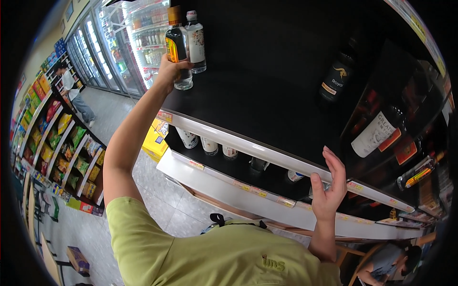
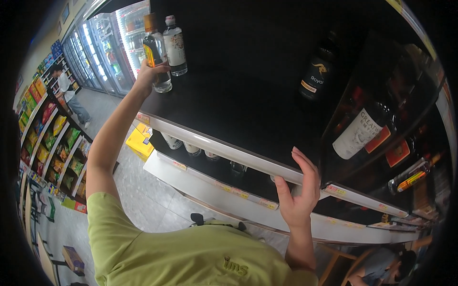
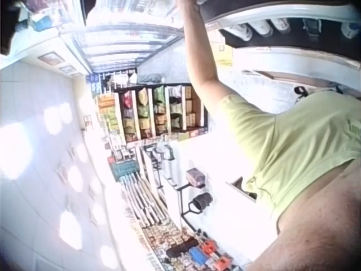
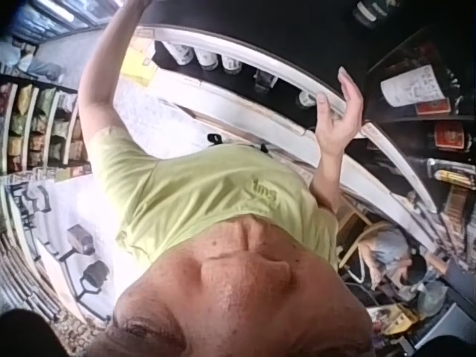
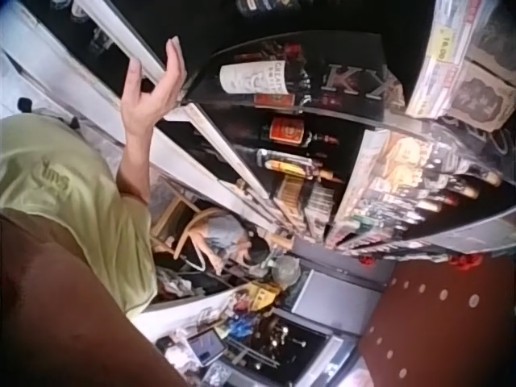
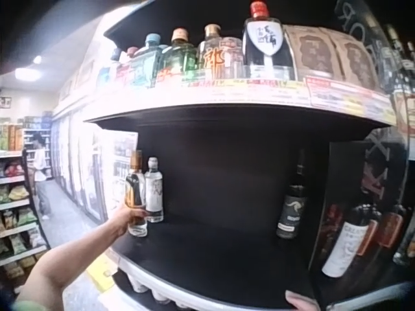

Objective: Organizing and rearranging various glass bottles of alcohol on a store shelf.

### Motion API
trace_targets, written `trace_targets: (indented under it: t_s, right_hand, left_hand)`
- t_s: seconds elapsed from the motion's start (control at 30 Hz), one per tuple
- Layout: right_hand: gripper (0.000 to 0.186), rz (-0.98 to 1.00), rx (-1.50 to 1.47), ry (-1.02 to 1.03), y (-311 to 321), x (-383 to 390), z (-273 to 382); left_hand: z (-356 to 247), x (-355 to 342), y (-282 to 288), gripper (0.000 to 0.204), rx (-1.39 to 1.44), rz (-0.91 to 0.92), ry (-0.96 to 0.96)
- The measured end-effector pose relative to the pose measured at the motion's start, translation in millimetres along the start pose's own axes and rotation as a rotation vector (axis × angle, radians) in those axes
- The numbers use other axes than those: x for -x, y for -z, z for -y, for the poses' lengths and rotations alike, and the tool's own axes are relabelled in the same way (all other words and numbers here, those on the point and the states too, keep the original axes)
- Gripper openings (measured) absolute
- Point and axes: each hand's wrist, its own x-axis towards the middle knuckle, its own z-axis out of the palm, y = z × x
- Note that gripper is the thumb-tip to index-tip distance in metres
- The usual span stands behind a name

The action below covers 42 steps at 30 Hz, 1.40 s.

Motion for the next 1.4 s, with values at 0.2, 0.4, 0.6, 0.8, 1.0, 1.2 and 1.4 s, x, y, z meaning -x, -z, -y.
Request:
trace_targets:
  t_s: [0.2,0.4,0.6,0.8,1.0,1.2,1.4]
  right_hand:
    - [0.048,-0.012,-0.001,-0.018,0.3,7.4,9.0]
    - [0.048,-0.022,-0.006,-0.035,2.3,13.1,11.2]
    - [0.048,-0.012,0.021,-0.026,4.9,21.3,15.7]
    - [0.049,0.021,0.022,-0.034,1.2,31.1,21.6]
    - [0.048,0.019,0.070,-0.052,6.7,37.9,23.0]
    - [0.047,-0.027,0.089,-0.078,10.7,45.7,19.1]
    - [0.045,-0.055,0.122,-0.080,21.6,52.5,18.0]
  left_hand:
    - [21.6,-17.7,12.9,0.052,0.009,-0.049,-0.008]
    - [19.5,-17.1,7.7,0.049,-0.006,-0.098,-0.007]
    - [22.6,-18.0,8.7,0.042,-0.011,-0.067,-0.040]
    - [30.6,-17.8,13.7,0.042,0.006,-0.042,-0.092]
    - [34.3,-33.8,21.5,0.045,-0.152,-0.016,-0.012]
    - [36.7,-34.2,28.2,0.051,-0.188,0.000,-0.052]
    - [22.8,-11.9,27.3,0.112,-0.125,-0.090,0.073]
